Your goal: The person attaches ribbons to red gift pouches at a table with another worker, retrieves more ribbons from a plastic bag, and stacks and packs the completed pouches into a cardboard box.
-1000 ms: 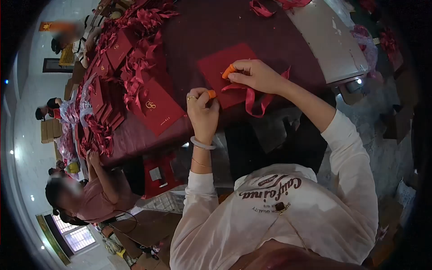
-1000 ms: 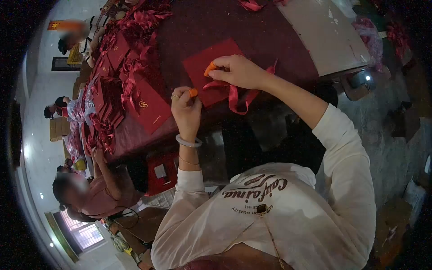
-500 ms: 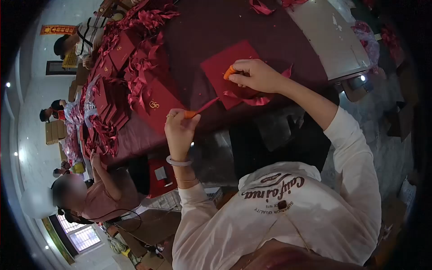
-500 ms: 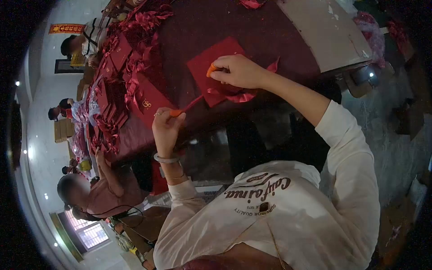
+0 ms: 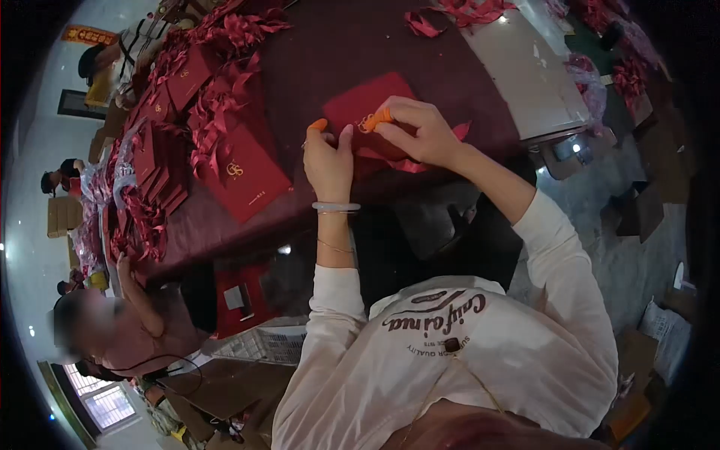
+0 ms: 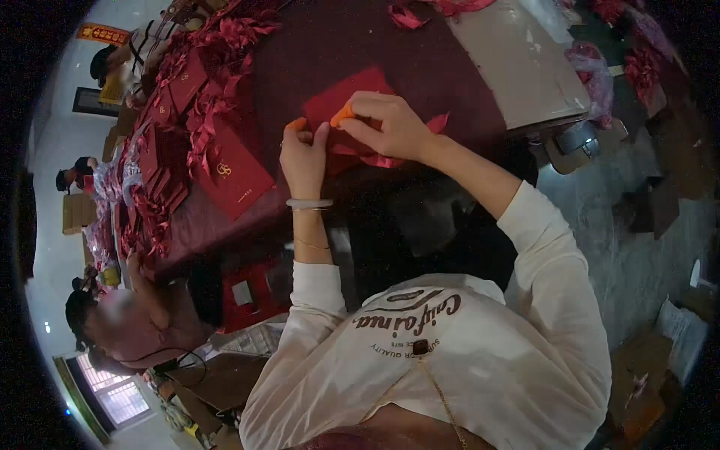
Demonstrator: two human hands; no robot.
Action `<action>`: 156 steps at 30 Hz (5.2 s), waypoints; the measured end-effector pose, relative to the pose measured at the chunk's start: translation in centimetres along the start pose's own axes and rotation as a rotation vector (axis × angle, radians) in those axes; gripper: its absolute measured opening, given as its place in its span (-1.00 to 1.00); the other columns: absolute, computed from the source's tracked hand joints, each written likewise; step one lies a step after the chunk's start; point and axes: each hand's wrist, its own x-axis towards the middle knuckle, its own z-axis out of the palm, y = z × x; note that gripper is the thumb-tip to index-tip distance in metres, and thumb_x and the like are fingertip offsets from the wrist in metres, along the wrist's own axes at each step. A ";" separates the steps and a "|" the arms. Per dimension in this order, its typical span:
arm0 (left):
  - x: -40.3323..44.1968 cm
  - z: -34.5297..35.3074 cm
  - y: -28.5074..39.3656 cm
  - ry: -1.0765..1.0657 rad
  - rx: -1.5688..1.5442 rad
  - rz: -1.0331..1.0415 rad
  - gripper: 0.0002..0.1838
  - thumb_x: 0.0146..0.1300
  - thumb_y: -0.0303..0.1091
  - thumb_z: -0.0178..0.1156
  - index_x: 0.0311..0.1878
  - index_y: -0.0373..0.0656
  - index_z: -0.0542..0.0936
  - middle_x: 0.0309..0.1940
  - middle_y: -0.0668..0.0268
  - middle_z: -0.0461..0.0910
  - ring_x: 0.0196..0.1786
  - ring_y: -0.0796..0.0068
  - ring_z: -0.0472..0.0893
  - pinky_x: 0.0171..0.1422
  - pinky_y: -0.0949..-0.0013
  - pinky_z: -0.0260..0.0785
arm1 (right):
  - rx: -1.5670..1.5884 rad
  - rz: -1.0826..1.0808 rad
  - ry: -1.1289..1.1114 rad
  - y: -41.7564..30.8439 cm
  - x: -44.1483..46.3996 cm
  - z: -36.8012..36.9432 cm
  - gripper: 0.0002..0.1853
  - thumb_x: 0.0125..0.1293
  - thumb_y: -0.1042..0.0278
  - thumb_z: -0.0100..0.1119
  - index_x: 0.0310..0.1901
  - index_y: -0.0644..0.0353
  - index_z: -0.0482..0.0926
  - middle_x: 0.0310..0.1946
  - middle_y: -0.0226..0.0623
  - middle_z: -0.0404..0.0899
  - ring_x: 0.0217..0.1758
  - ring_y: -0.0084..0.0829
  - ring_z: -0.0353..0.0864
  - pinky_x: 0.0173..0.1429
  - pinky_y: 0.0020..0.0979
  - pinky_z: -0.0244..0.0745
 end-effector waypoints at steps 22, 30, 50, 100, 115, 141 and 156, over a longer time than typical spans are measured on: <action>-1.2 0.7 -0.2 0.121 -0.215 -0.049 -0.61 0.07 -0.30 0.33 -0.10 -0.31 0.48 -0.39 0.22 0.49 -0.39 0.41 0.46 -0.28 0.37 0.36 | 2.112 1.519 0.447 -5.6 -12.8 6.5 -0.49 0.38 0.01 -0.13 0.15 0.28 0.33 0.17 -0.05 0.38 0.25 -0.27 0.37 0.30 -0.19 0.24; -1.4 0.5 -0.7 0.066 -0.387 -0.149 -0.61 0.10 -0.28 0.31 -0.06 -0.29 0.51 -0.32 0.24 0.49 -0.43 0.50 0.44 -0.32 0.45 0.33 | 1.669 1.217 0.993 -5.8 -14.4 3.2 -0.84 0.32 0.30 0.05 -0.12 0.10 0.48 -0.08 -0.33 0.49 0.03 -0.39 0.43 0.16 -0.25 0.34; -2.2 0.5 -0.5 0.176 -0.366 -0.011 -0.66 0.11 -0.28 0.28 -0.11 -0.31 0.56 -0.29 0.22 0.48 -0.36 0.48 0.43 -0.23 0.46 0.33 | 0.257 0.721 -0.007 1.2 1.8 1.5 -0.79 0.33 0.28 0.07 -0.23 0.28 0.55 -0.40 -0.45 0.60 -0.50 -0.75 0.35 -0.39 -0.63 0.30; -0.6 -1.1 -0.4 -0.290 -0.927 -0.335 -0.69 0.11 -0.40 0.31 -0.08 -0.23 0.52 -0.35 0.45 0.52 -0.39 0.75 0.45 -0.44 0.68 0.25 | -0.059 0.462 -0.074 1.0 2.0 2.7 -0.82 0.22 0.39 0.19 -0.19 0.27 0.56 -0.34 -0.45 0.54 -0.27 -0.66 0.44 -0.16 -0.58 0.35; -1.3 -0.5 -0.6 -0.181 -0.915 -0.258 -0.69 0.09 -0.46 0.31 -0.09 -0.29 0.53 -0.34 0.41 0.53 -0.39 0.75 0.49 -0.42 0.68 0.35 | -0.358 0.220 -0.090 0.5 1.5 3.1 -0.86 0.16 0.42 0.17 -0.27 0.25 0.49 -0.32 -0.21 0.44 -0.31 -0.19 0.51 -0.26 -0.31 0.43; -1.5 0.3 -1.3 -0.152 -0.912 -0.179 -0.67 0.06 -0.52 0.29 -0.08 -0.36 0.53 -0.33 0.34 0.56 -0.39 0.70 0.51 -0.35 0.64 0.36 | -0.642 0.007 -0.306 0.2 2.5 3.0 -0.86 0.15 0.45 0.12 -0.24 0.19 0.45 -0.30 -0.29 0.40 -0.26 -0.29 0.54 -0.32 -0.35 0.53; -1.2 0.2 -1.0 -0.207 -0.796 -0.226 -0.66 0.05 -0.45 0.31 -0.09 -0.35 0.55 -0.34 0.32 0.58 -0.46 0.73 0.49 -0.49 0.62 0.34 | -0.225 0.375 -0.250 1.8 3.8 1.9 -0.79 0.18 0.34 0.18 -0.19 0.24 0.50 -0.35 -0.24 0.52 -0.31 -0.32 0.54 -0.21 -0.40 0.44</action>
